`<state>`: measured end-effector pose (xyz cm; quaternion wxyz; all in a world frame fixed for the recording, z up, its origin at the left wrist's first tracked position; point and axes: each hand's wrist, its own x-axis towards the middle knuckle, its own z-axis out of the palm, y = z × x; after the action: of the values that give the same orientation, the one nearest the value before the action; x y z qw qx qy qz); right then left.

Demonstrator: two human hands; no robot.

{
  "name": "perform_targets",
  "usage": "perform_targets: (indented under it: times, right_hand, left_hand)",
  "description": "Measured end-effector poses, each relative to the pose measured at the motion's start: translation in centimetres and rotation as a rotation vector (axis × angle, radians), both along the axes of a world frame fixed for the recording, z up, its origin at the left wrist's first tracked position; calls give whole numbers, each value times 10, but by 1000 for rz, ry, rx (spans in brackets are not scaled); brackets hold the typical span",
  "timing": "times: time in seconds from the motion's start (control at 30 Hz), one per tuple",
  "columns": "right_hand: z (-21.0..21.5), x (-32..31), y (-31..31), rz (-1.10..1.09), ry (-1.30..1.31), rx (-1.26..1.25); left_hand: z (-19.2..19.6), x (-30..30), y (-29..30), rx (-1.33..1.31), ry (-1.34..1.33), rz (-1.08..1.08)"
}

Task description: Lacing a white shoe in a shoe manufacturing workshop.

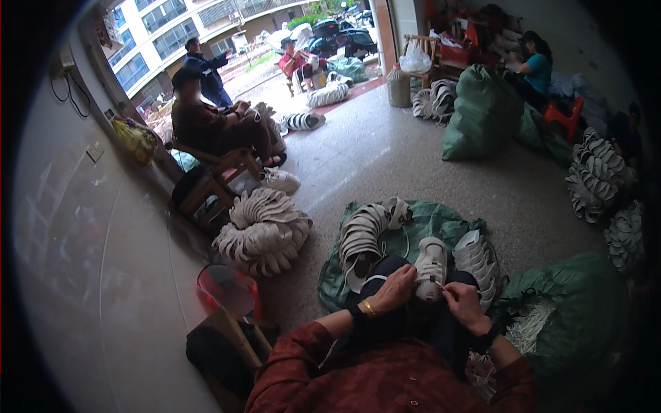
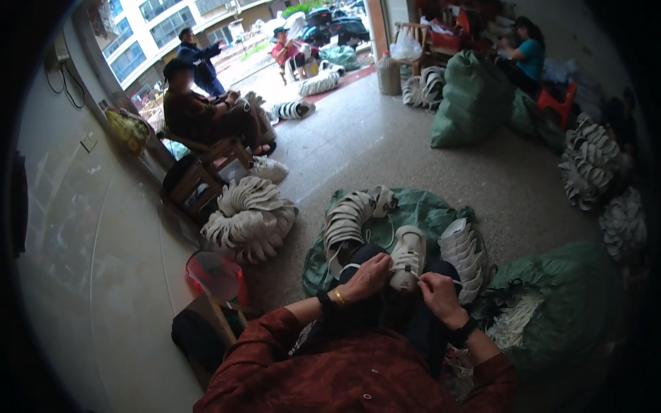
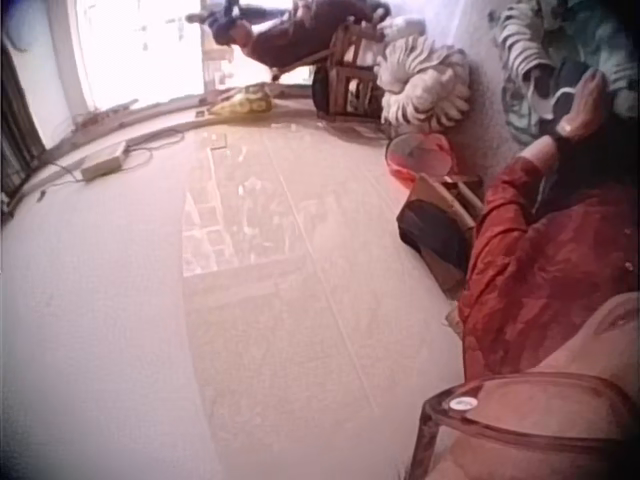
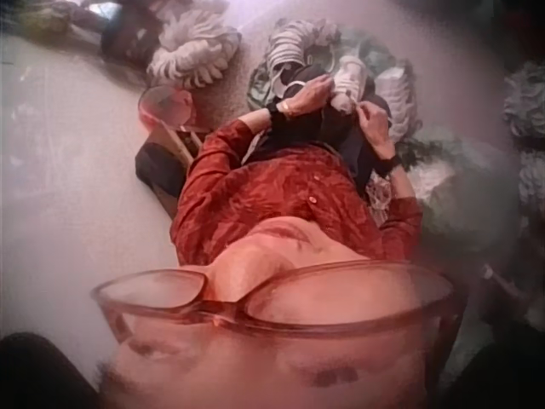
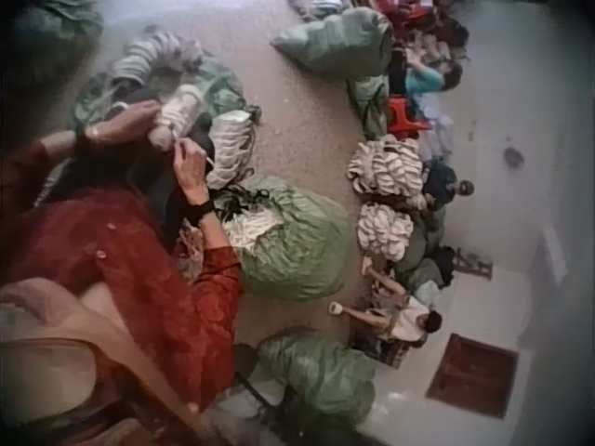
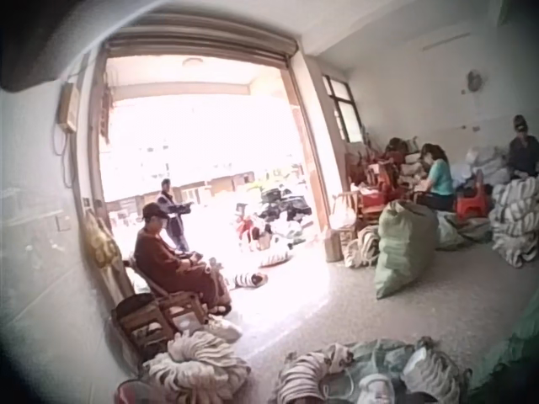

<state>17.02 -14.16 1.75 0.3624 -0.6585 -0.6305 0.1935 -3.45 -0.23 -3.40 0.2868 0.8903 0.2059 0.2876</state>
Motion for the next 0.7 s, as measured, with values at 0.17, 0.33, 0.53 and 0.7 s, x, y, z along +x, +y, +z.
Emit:
perform_targets:
  times: [0.17,0.33,0.53,0.7]
  right_hand:
    - [-2,17,-3,7,-77,102]
    - [-1,30,-7,-38,-116,93]
    - [1,43,-20,-108,-90,61]
    - [-1,50,-30,-154,-41,34]
  left_hand:
    - [19,-3,4,74,63,51]
    - [32,-11,9,200,163,70]
    - [36,-28,19,341,111,110]
    - [38,-43,21,310,143,204]
